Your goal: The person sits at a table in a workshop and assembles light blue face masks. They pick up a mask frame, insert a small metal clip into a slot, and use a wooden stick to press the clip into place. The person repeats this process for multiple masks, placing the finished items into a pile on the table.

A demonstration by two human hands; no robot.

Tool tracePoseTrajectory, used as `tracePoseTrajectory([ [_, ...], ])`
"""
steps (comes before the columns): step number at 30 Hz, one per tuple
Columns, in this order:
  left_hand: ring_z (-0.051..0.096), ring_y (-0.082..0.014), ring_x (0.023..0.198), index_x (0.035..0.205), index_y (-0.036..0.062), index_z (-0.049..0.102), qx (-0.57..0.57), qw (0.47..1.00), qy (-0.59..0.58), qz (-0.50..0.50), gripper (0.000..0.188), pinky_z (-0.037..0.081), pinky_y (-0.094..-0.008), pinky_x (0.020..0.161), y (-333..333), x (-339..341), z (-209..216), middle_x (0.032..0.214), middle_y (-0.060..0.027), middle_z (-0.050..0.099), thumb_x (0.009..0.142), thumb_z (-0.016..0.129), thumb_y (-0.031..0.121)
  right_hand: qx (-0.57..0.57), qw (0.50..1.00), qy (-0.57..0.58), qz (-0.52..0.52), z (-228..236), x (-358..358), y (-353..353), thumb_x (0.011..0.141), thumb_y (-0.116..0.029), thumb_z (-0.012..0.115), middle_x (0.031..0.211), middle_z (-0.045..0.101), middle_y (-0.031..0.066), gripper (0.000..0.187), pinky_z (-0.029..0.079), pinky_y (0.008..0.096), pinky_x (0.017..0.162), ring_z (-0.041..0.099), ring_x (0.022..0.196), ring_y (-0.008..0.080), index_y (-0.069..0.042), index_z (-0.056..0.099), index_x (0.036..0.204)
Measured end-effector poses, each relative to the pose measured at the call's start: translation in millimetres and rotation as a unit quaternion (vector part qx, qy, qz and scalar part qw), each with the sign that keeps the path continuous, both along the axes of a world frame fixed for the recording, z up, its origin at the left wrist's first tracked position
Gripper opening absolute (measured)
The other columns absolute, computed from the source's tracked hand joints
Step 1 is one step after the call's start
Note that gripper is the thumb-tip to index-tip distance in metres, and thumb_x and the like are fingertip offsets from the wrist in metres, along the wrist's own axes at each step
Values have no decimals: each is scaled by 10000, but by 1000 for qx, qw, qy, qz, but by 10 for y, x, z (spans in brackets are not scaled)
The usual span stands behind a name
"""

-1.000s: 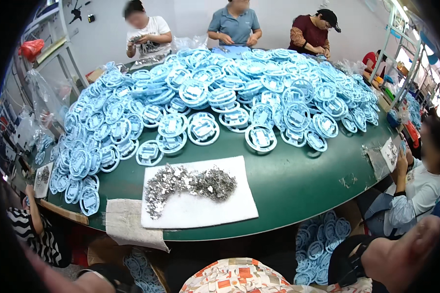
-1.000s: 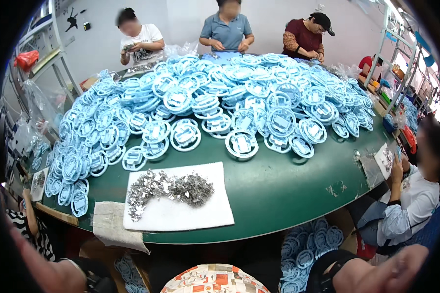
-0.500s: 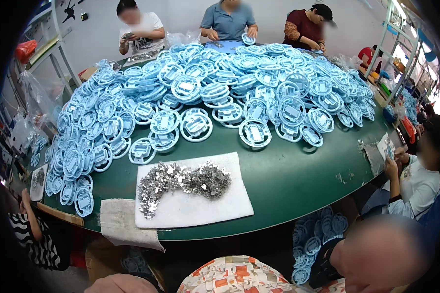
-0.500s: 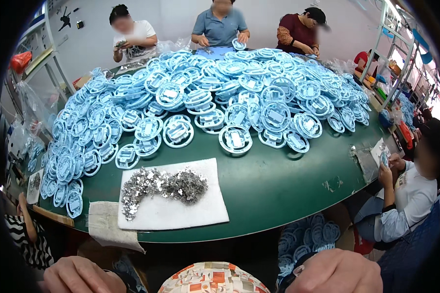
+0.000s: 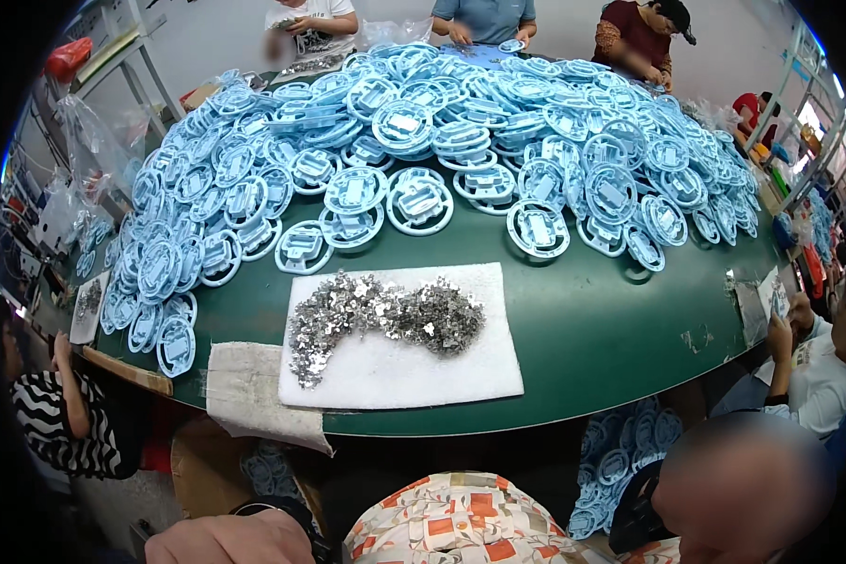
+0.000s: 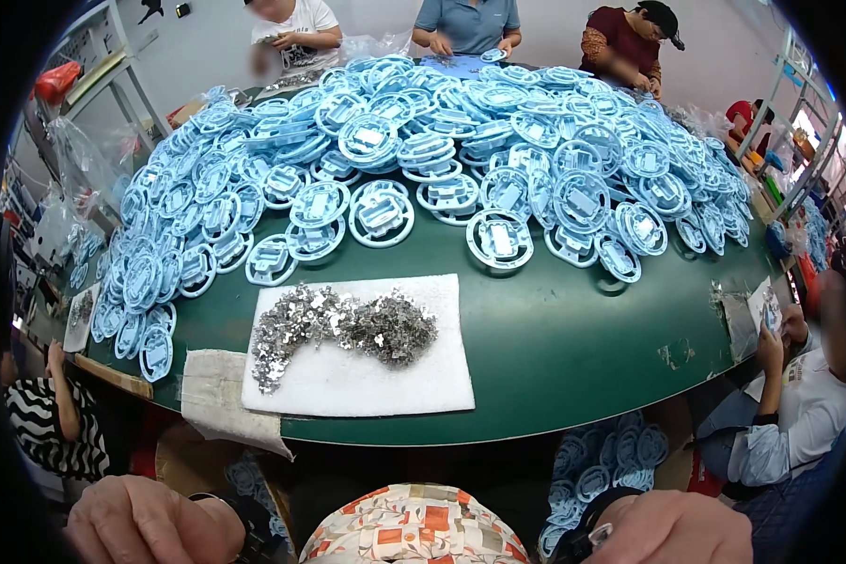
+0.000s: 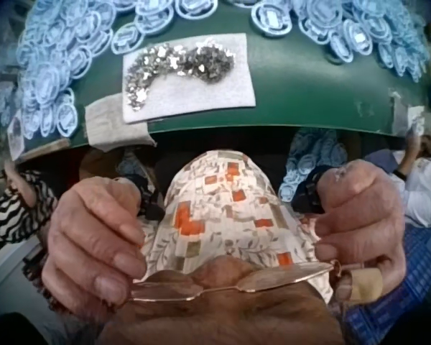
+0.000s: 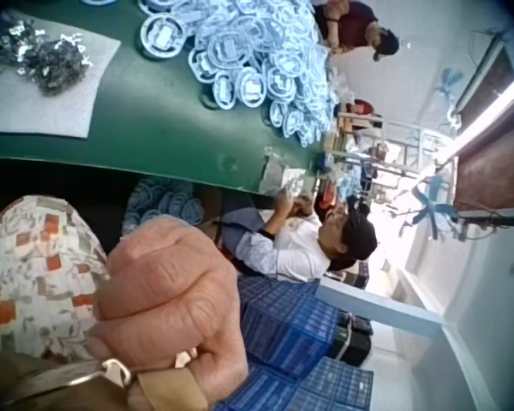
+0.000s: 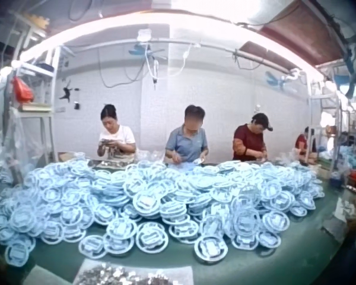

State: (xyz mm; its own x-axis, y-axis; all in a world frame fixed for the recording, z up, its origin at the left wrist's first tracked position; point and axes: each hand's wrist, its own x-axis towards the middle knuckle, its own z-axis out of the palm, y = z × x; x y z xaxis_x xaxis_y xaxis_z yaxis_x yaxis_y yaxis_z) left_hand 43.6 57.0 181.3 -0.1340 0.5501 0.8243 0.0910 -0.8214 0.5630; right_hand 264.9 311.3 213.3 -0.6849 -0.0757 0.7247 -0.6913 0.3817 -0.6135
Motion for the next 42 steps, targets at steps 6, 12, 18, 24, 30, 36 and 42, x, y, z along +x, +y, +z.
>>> tracePoseTrajectory([
  [6, 717, -207, 1040, 1150, 202, 685, -77, 997, 14, 27, 272, 594, -397, 980, 46, -42, 155, 1181, -24, 716, 917, 745, 75, -49, 998, -21, -15, -34, 5, -56, 962, -161, 711, 976, 705, 56, 201, 472, 288, 646, 621, 739, 185, -213, 681, 1154],
  [12, 653, -301, 1149, 1266, 226, 614, -71, 995, 9, 64, 255, 561, -463, 983, 145, -110, 111, 1209, -112, 673, 1014, 648, 239, -103, 994, 33, -32, -268, -112, 410, 999, -122, 617, 849, 666, 145, 125, 511, 309, 554, 625, 669, 192, -12, 598, 1055],
  [18, 644, -258, 820, 1035, 7, 654, -121, 973, -33, 193, 89, 537, -360, 777, 491, -189, -667, 908, -162, 695, 976, 590, 27, 70, 870, -150, -465, -1242, -726, 1079, 878, -12, 737, 839, 676, 78, 116, 499, 273, 608, 627, 668, 139, 5, 695, 984],
  [24, 643, -168, 774, 1011, -23, 679, -297, 915, -4, 274, 108, 524, -289, 720, 204, 10, -1120, 879, -118, 687, 964, 583, -10, 271, 798, -189, -504, -1759, -1314, 1426, 810, -123, 808, 949, 664, 80, 271, 564, 429, 726, 691, 866, 300, -100, 690, 1053],
  [30, 652, -111, 803, 1026, -22, 691, -375, 873, -67, 305, 98, 512, -247, 710, 99, -29, -1323, 911, -88, 708, 974, 625, 28, 393, 743, -213, -498, -1943, -1380, 1714, 825, -138, 781, 883, 662, 75, 253, 567, 405, 679, 701, 852, 288, -100, 696, 1060],
  [36, 643, -163, 990, 1261, -30, 583, -396, 867, -206, 221, 263, 534, -304, 884, 221, -125, -1558, 1100, -106, 676, 1032, 562, 97, -60, 864, -266, -424, -1671, -1092, 1558, 950, -167, 726, 879, 715, 36, 205, 473, 272, 587, 586, 651, 82, -46, 708, 1115],
  [42, 591, -225, 1224, 1486, -10, 434, -356, 869, -298, 174, 444, 521, -360, 986, 804, -198, -1509, 1354, -159, 584, 1093, 456, 194, -311, 832, -406, -216, -1373, -1007, 811, 998, -212, 689, 896, 702, -12, 211, 435, 181, 626, 585, 692, 32, -18, 701, 1081],
])
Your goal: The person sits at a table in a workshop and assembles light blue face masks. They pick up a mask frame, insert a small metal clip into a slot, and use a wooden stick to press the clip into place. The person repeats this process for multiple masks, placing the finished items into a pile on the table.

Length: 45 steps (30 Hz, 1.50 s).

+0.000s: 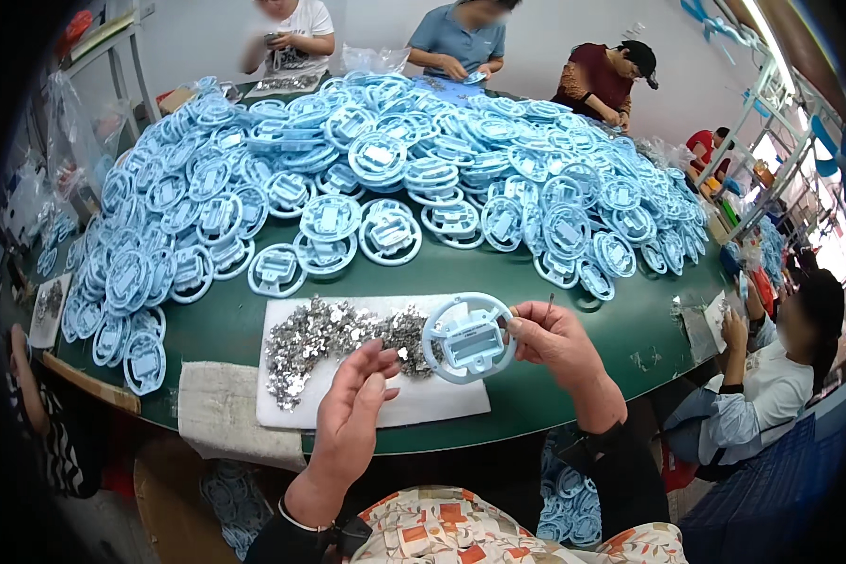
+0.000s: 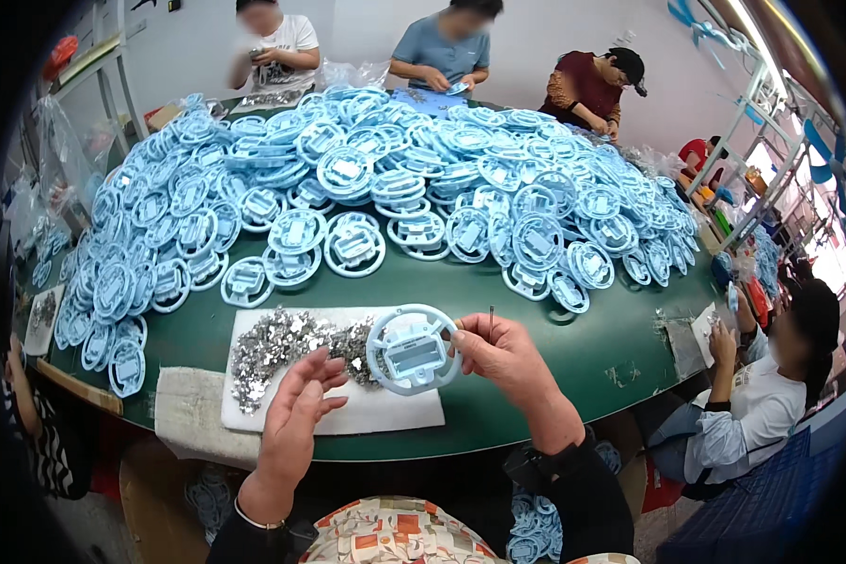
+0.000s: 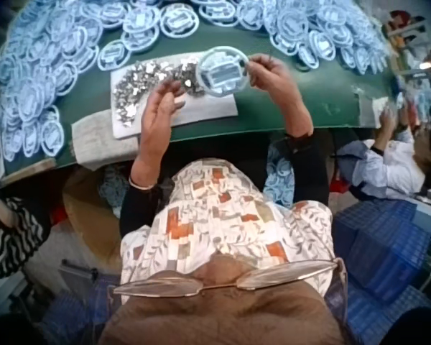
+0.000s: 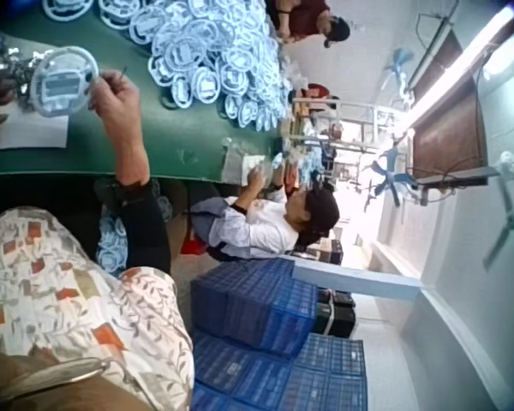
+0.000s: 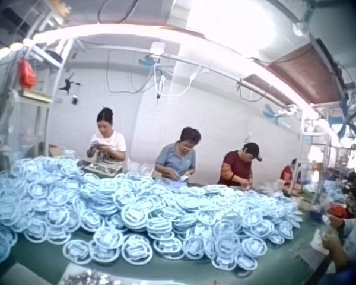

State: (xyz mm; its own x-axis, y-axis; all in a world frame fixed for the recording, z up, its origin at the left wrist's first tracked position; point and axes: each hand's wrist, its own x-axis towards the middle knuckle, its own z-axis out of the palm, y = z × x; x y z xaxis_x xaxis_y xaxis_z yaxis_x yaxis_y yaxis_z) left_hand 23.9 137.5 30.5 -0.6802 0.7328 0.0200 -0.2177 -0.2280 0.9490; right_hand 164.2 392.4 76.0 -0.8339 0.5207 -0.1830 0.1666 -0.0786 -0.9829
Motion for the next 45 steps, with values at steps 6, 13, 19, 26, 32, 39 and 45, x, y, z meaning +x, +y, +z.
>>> tracePoseTrajectory([
  [6, 677, -100, 1013, 1398, -25, 531, -35, 984, -109, -138, 381, 591, -274, 868, -106, 123, -219, 1177, -68, 670, 1115, 485, 226, -69, 994, -67, 59, -222, 211, -514, 1019, -168, 664, 914, 702, 19, 189, 486, 200, 666, 593, 732, 59, 11, 688, 1073],
  [13, 615, -55, 859, 1336, -45, 592, -52, 987, -137, -58, 371, 520, -222, 757, -535, 202, -339, 1050, -30, 690, 1107, 518, 237, -5, 977, -121, 173, -340, 120, -744, 1017, -169, 680, 894, 688, -15, 225, 493, 215, 653, 565, 717, 52, 16, 706, 1143],
  [19, 638, -43, 886, 1252, -34, 634, -60, 984, -165, -23, 329, 539, -210, 774, -812, 98, -339, 1025, -31, 712, 1111, 506, 234, 293, 934, -97, 181, -164, -391, -864, 940, -113, 735, 848, 704, 85, 186, 532, 301, 671, 640, 716, 158, -13, 730, 1096],
  [26, 631, -41, 868, 1210, -30, 629, -73, 985, -156, -26, 317, 526, -203, 770, -855, 37, -329, 1011, -35, 711, 1113, 495, 240, 532, 820, -54, 205, -215, -1041, -906, 870, -88, 692, 927, 664, 113, 136, 555, 460, 737, 679, 844, 356, -80, 704, 1005],
  [32, 581, -29, 821, 1194, -37, 629, -71, 995, -72, 27, 310, 501, -213, 716, -904, -107, -274, 933, -21, 694, 1115, 492, 230, 524, 827, -75, 189, -243, -997, -817, 861, -115, 714, 936, 665, 93, 135, 561, 445, 729, 679, 841, 341, -90, 706, 993],
  [39, 619, -42, 841, 1211, -37, 619, -65, 997, -41, 25, 287, 523, -217, 740, -793, -144, -246, 959, -34, 707, 1107, 495, 200, 634, 746, -55, 197, -367, -964, -972, 841, -163, 751, 862, 627, 60, 132, 559, 422, 683, 678, 816, 289, -104, 677, 933],
  [45, 622, -30, 837, 1236, -21, 628, -97, 995, -17, 12, 266, 522, -206, 751, -777, -149, -205, 962, -19, 705, 1097, 495, 164, 650, 722, 1, 239, -316, -816, -960, 847, -144, 741, 843, 620, 47, 123, 558, 410, 655, 677, 802, 268, -103, 682, 947],
])
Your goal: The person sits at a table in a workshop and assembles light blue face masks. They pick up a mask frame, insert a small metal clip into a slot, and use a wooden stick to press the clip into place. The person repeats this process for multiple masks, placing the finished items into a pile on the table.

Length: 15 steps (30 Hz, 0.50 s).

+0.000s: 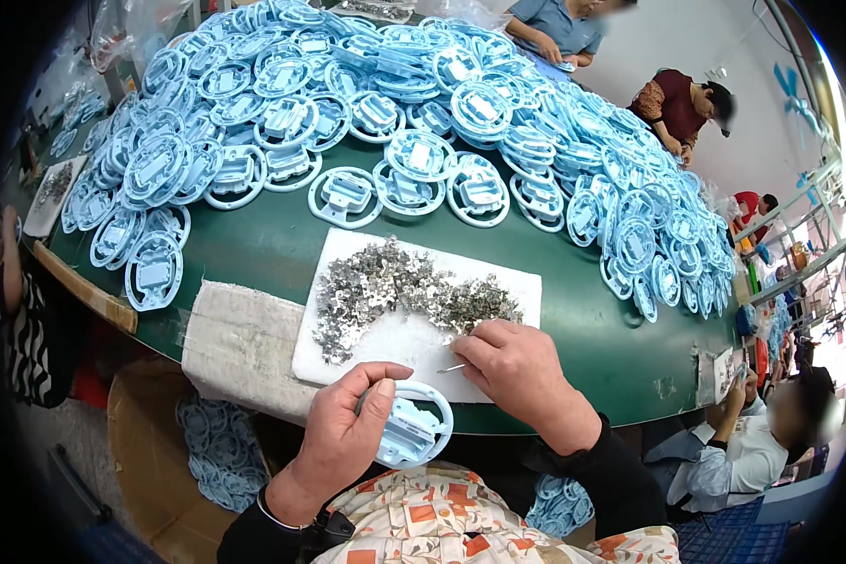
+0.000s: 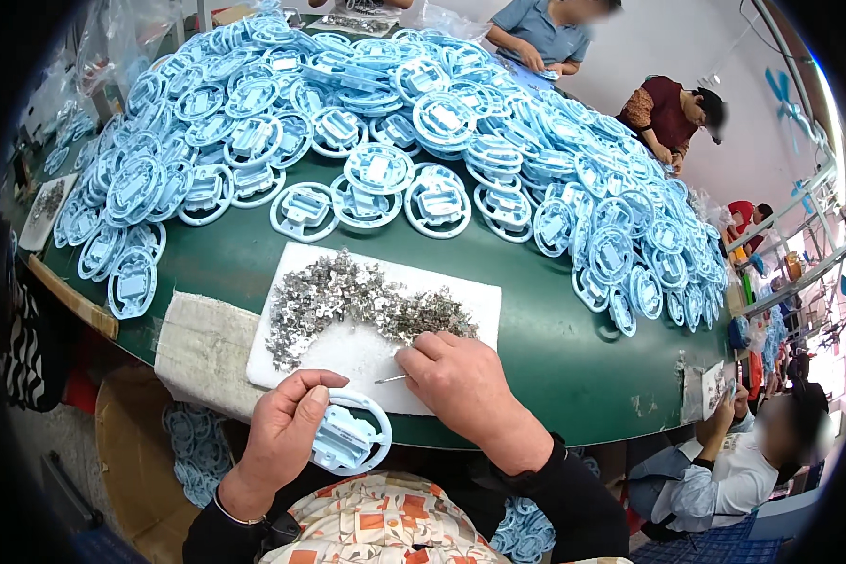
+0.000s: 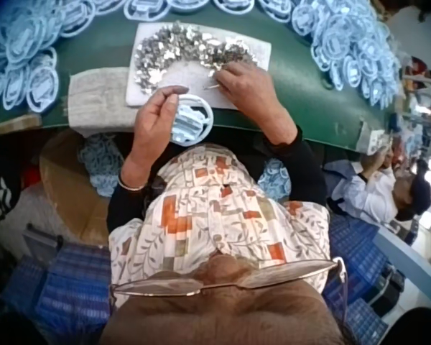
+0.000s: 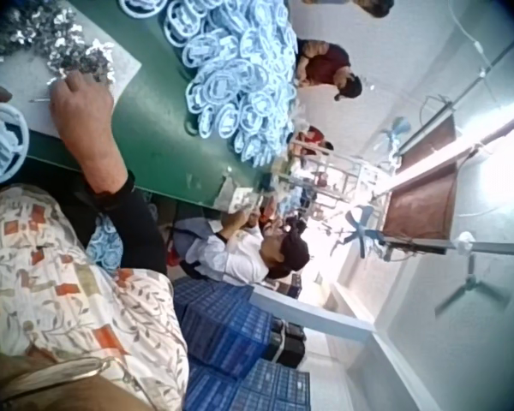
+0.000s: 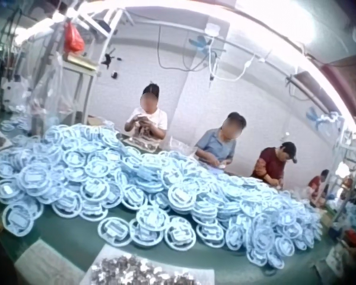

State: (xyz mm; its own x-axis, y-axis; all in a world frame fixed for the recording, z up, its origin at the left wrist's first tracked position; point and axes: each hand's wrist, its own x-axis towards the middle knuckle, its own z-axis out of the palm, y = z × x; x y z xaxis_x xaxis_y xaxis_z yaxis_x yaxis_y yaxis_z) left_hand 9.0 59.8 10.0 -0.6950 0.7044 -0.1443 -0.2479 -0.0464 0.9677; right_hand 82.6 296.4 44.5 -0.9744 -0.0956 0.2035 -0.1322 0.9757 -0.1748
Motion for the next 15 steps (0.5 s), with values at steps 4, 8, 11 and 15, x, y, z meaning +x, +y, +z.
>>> tracePoseTrajectory([
  [4, 584, -4, 791, 1231, -15, 637, 1, 1000, -8, 16, 263, 486, -185, 707, 9, 28, 2, 910, 11, 683, 1095, 503, 165, -99, 993, 1, -61, 33, 120, 64, 867, -128, 721, 833, 640, 59, 112, 561, 409, 633, 684, 752, 287, -120, 695, 976],
  [8, 540, 11, 755, 1219, -13, 645, -14, 1000, 10, 16, 261, 446, -170, 674, 25, 34, 17, 875, 35, 659, 1094, 503, 167, -137, 986, 37, -86, -19, 101, 100, 819, -29, 751, 816, 668, 84, 176, 557, 390, 614, 678, 684, 305, -105, 708, 972],
  [11, 535, 11, 748, 1216, -13, 646, -19, 1000, 12, 11, 260, 442, -169, 669, 39, 34, 33, 872, 38, 657, 1093, 502, 165, -108, 991, 35, -77, -74, 15, 33, 831, -49, 748, 796, 675, 87, 154, 554, 387, 603, 681, 682, 306, -114, 706, 964],
  [15, 568, 4, 771, 1224, -12, 639, -13, 1000, -14, 9, 258, 471, -176, 688, 56, 45, 50, 891, 24, 672, 1093, 499, 160, -60, 996, 0, -73, -63, -25, 25, 863, -115, 729, 819, 692, 69, 113, 547, 401, 599, 695, 717, 300, -123, 690, 969],
])
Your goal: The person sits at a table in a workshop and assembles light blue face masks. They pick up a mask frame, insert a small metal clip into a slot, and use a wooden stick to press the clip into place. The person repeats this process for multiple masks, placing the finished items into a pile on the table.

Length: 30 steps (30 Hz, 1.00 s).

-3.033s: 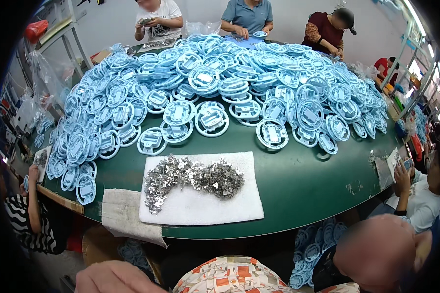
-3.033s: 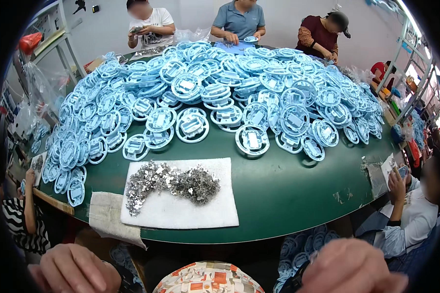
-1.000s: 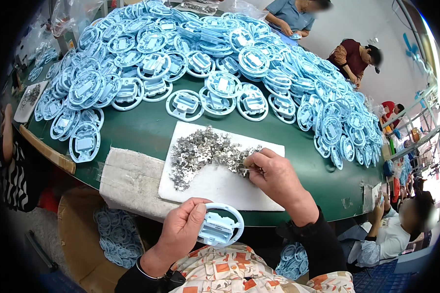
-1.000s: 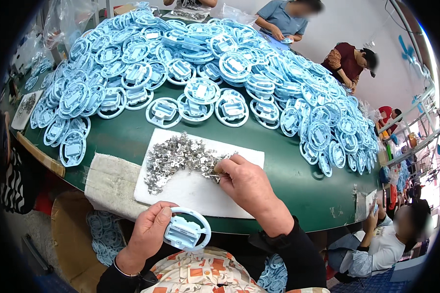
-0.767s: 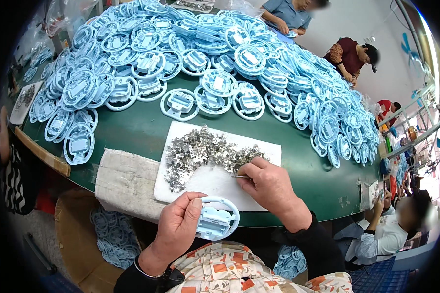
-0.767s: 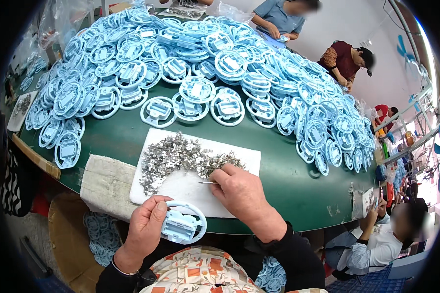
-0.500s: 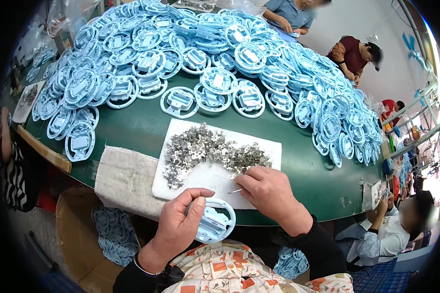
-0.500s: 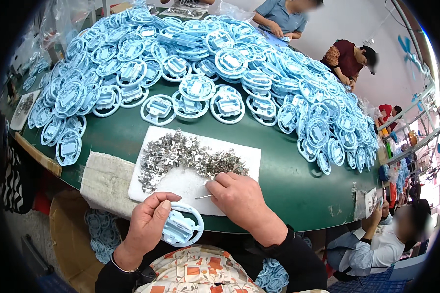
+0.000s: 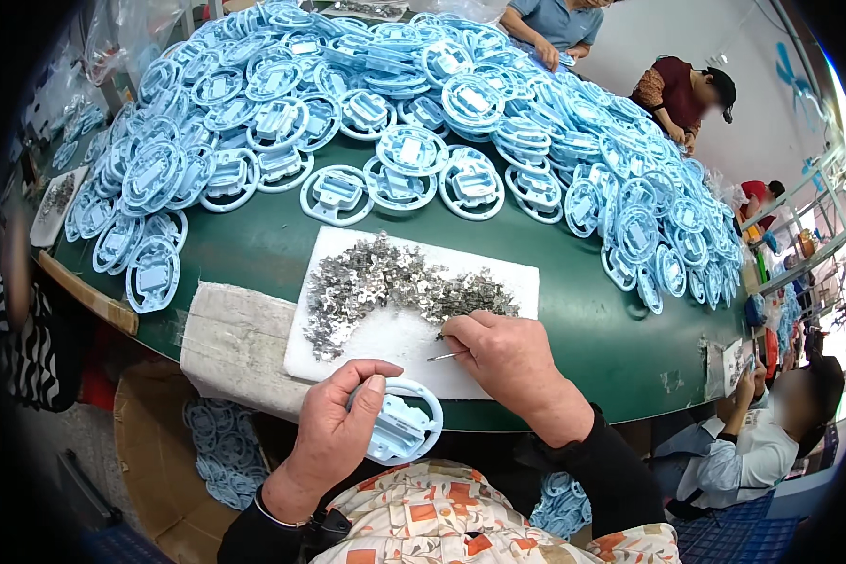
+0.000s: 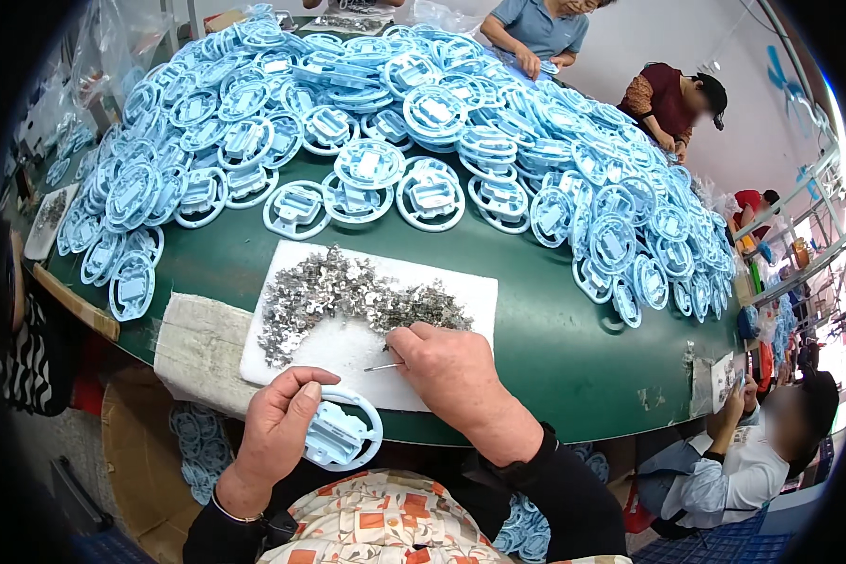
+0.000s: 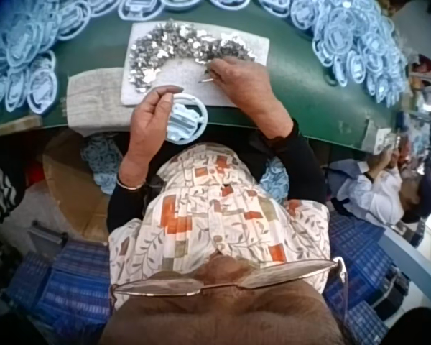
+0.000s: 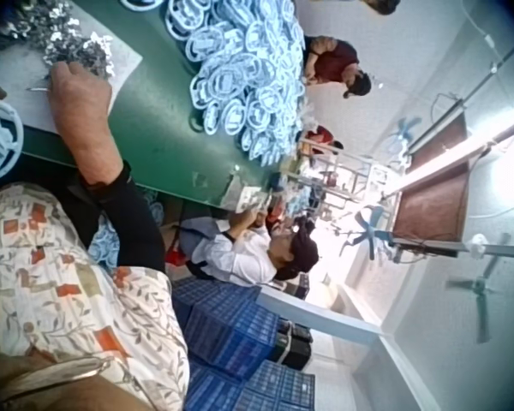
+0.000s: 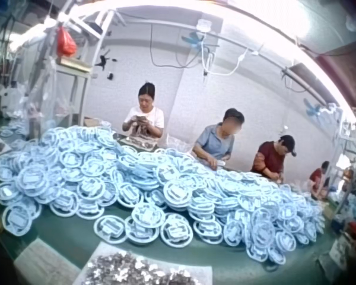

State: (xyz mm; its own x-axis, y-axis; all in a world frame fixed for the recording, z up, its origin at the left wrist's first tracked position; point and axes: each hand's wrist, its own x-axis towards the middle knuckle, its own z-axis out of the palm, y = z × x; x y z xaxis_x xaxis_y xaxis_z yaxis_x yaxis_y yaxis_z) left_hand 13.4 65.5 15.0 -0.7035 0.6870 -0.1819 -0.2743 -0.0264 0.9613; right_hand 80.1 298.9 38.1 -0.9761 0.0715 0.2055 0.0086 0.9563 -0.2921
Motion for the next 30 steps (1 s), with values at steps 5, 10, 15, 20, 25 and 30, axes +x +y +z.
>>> tracePoseTrajectory([
  [5, 606, -13, 811, 1232, -13, 633, 13, 1000, -2, 7, 258, 502, -191, 721, -26, 3, -32, 937, 1, 690, 1093, 495, 155, -65, 997, 20, -45, 188, 75, 130, 848, -111, 743, 835, 710, 65, 128, 547, 377, 602, 700, 696, 261, -104, 682, 960],
  [10, 597, -19, 821, 1214, -16, 647, 16, 1000, -14, -21, 248, 505, -204, 730, 86, 17, 86, 949, 2, 688, 1088, 523, 158, -191, 980, 10, -55, 276, 247, 69, 825, -46, 755, 808, 705, 69, 126, 534, 316, 580, 670, 630, 211, -64, 691, 932],
  [15, 592, -32, 861, 1148, -12, 686, -21, 996, 64, -64, 238, 498, -209, 751, 282, 20, 150, 958, -4, 697, 1038, 652, 197, -213, 976, 44, 8, 309, 311, -81, 813, -30, 774, 781, 688, 63, 149, 529, 304, 570, 665, 629, 205, -66, 700, 937],
  [20, 589, -37, 878, 1094, -3, 701, -37, 991, 111, -62, 217, 498, -218, 772, 450, 11, 148, 946, 5, 700, 1021, 684, 201, -262, 963, 58, -11, 297, 369, -94, 845, -30, 766, 778, 693, 74, 129, 525, 297, 573, 668, 654, 164, -43, 716, 964],
  [25, 634, -51, 844, 1112, -10, 698, 6, 995, 89, -53, 228, 530, -247, 733, 508, 35, 37, 910, -42, 740, 1026, 666, 198, -400, 914, -16, -72, 274, 406, -51, 911, -60, 739, 774, 676, 41, 105, 478, 250, 592, 575, 669, 59, 0, 717, 994],
  [30, 613, -45, 841, 1099, -12, 697, 5, 992, 118, -38, 226, 519, -246, 732, 564, 36, 62, 899, -30, 728, 1030, 658, 200, -527, 844, -46, -84, 224, 395, -16, 954, -99, 707, 807, 636, -45, 129, 448, 228, 634, 513, 714, 27, 16, 704, 1013],
])
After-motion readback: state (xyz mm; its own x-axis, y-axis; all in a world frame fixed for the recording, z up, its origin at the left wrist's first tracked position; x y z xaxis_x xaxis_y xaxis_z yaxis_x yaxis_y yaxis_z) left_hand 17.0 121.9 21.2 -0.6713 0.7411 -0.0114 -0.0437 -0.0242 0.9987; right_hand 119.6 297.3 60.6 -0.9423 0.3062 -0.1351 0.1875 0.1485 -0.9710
